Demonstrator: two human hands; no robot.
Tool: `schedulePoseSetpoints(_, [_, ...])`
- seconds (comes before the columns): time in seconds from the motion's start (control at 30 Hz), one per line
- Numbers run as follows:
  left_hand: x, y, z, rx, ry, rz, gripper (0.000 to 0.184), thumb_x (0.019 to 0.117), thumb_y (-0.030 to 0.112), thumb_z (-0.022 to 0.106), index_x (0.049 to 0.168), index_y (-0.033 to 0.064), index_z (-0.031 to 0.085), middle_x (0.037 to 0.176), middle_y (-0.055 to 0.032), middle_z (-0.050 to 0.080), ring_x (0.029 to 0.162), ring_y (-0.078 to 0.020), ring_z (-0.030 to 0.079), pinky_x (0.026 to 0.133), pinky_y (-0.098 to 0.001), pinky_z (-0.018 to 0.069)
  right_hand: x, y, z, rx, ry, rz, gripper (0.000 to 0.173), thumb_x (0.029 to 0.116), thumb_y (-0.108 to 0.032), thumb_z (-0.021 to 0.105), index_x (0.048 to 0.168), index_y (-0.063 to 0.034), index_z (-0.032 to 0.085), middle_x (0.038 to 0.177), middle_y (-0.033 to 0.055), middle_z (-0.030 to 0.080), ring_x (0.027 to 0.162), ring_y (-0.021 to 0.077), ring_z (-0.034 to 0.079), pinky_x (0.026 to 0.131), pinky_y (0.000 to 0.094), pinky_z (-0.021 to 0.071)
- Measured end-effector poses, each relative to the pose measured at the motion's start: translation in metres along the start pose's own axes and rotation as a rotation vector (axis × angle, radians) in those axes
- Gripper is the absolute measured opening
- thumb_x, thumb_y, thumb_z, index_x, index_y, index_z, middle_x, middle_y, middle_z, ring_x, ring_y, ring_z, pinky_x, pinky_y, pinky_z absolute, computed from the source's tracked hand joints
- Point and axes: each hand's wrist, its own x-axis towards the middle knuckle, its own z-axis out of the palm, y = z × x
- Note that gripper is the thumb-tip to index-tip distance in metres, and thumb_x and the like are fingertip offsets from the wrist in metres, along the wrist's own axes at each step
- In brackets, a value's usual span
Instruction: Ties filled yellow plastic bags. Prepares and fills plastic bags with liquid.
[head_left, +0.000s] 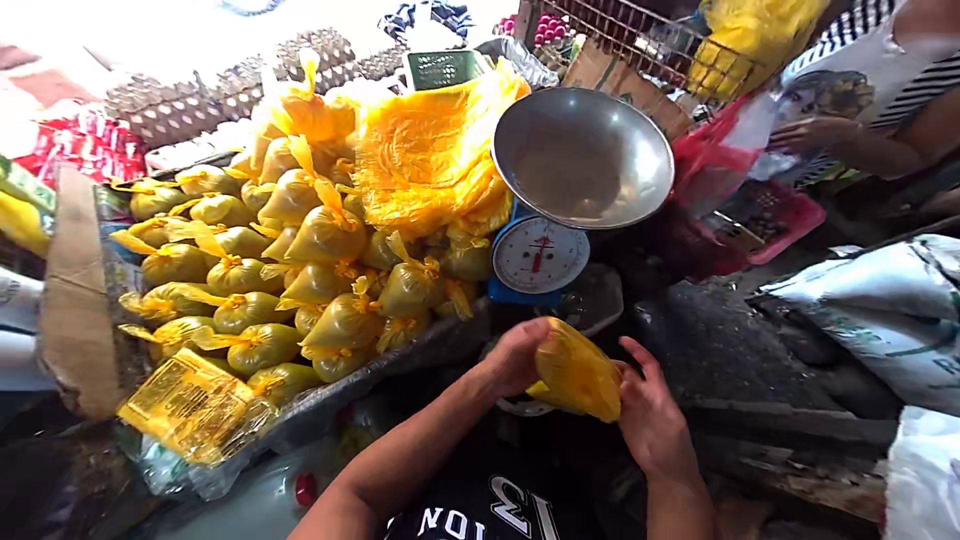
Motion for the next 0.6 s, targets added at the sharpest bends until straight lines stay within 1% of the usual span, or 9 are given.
schedulePoseSetpoints(0.03, [0.0,-0.006,0.008,0.161,-0.01,-0.034,0.049,0.0919,0.026,0.074,0.129,-0.0012,0.056,0.11,-0.015,0.071,0.099,-0.0238,0.07,0.089,-0.044,0.0594,-0.004,0.0,-0.002,-0.241,0.036,-0.02,0.098,0.0849,-0.043,0.081,0.16,-0.0107,0.028,0.128,0.0137,0.062,0.108,0.0239,0.067,0.089,0.0421,0.0616])
schedulePoseSetpoints(0.07, [0.0,-0.013,0.016,0.333,-0.026,-0.097,0.053,0.0893,0.012,0.078,0.133,-0.0035,0.052,0.115,-0.0167,0.07,0.104,-0.0248,0.07,0.094,-0.0446,0.0592,-0.006,0.002,-0.001,-0.516,0.103,-0.033,0.101,0.0794,-0.043,0.084,0.158,-0.0092,0.032,0.128,0.0131,0.062,0.109,0.0221,0.066,0.09,0.0405,0.0608])
schedulePoseSetpoints(0.1, [0.001,-0.022,0.022,0.536,-0.025,-0.15,0.06,0.0858,0.005,0.08,0.136,-0.0036,0.049,0.119,-0.0167,0.068,0.108,-0.024,0.07,0.097,-0.0437,0.059,-0.006,0.005,0.0,-0.762,0.201,-0.054,0.091,0.0784,-0.037,0.082,0.153,-0.0059,0.041,0.126,0.016,0.064,0.109,0.0246,0.067,0.091,0.0446,0.0594])
schedulePoseSetpoints(0.17, [0.01,-0.042,0.015,0.995,0.068,-0.139,0.066,0.0798,0.002,0.081,0.138,-0.0003,0.051,0.124,-0.0188,0.065,0.111,-0.0268,0.067,0.097,-0.0465,0.0571,-0.005,0.014,0.001,-1.036,0.457,-0.104,0.063,0.0777,-0.005,0.073,0.138,0.0,0.056,0.11,0.0246,0.068,0.096,0.039,0.068,0.082,0.0597,0.0566])
schedulePoseSetpoints(0.27, [0.032,-0.044,-0.018,1.49,0.466,0.037,0.068,0.0747,0.01,0.079,0.139,0.012,0.057,0.138,-0.0184,0.057,0.113,-0.0309,0.066,0.087,-0.0473,0.0609,-0.009,0.022,-0.005,-1.166,0.645,-0.127,0.059,0.075,0.003,0.063,0.133,0.0001,0.057,0.107,0.0224,0.062,0.09,0.038,0.064,0.074,0.0568,0.0549])
schedulePoseSetpoints(0.33, [0.036,-0.051,-0.029,1.518,0.622,0.11,0.072,0.0751,0.022,0.08,0.142,0.011,0.054,0.137,-0.0164,0.057,0.117,-0.0293,0.063,0.091,-0.0458,0.0591,-0.017,0.032,0.002,-1.163,0.624,-0.099,0.06,0.0749,0.002,0.069,0.133,0.0008,0.057,0.111,0.0235,0.063,0.091,0.0385,0.066,0.073,0.057,0.0572])
schedulePoseSetpoints(0.4, [0.03,-0.065,-0.026,1.449,0.596,0.068,0.075,0.0796,0.03,0.081,0.145,0.0104,0.049,0.137,-0.0168,0.056,0.108,-0.027,0.068,0.084,-0.0447,0.0622,-0.018,0.046,0.012,-1.149,0.587,-0.068,0.059,0.076,-0.005,0.077,0.132,0.0004,0.058,0.108,0.0216,0.066,0.087,0.0353,0.068,0.071,0.0553,0.059])
schedulePoseSetpoints(0.5, [0.019,-0.071,-0.039,1.442,0.632,-0.013,0.064,0.0807,0.011,0.075,0.142,0.0138,0.055,0.138,-0.0166,0.057,0.107,-0.0292,0.068,0.083,-0.0472,0.0621,-0.015,0.053,0.01,-1.102,0.609,-0.009,0.053,0.0776,-0.003,0.069,0.129,-0.0013,0.058,0.093,0.015,0.066,0.077,0.0307,0.067,0.066,0.0527,0.0576])
schedulePoseSetpoints(0.6, [0.008,-0.074,-0.057,1.464,0.688,-0.069,0.071,0.0791,0.017,0.077,0.144,0.0104,0.049,0.138,-0.0151,0.058,0.109,-0.0279,0.068,0.086,-0.0481,0.0609,-0.024,0.06,0.016,-1.087,0.566,0.053,0.057,0.0765,-0.005,0.073,0.131,-0.0023,0.057,0.1,0.0165,0.07,0.085,0.0337,0.07,0.071,0.0558,0.0594])
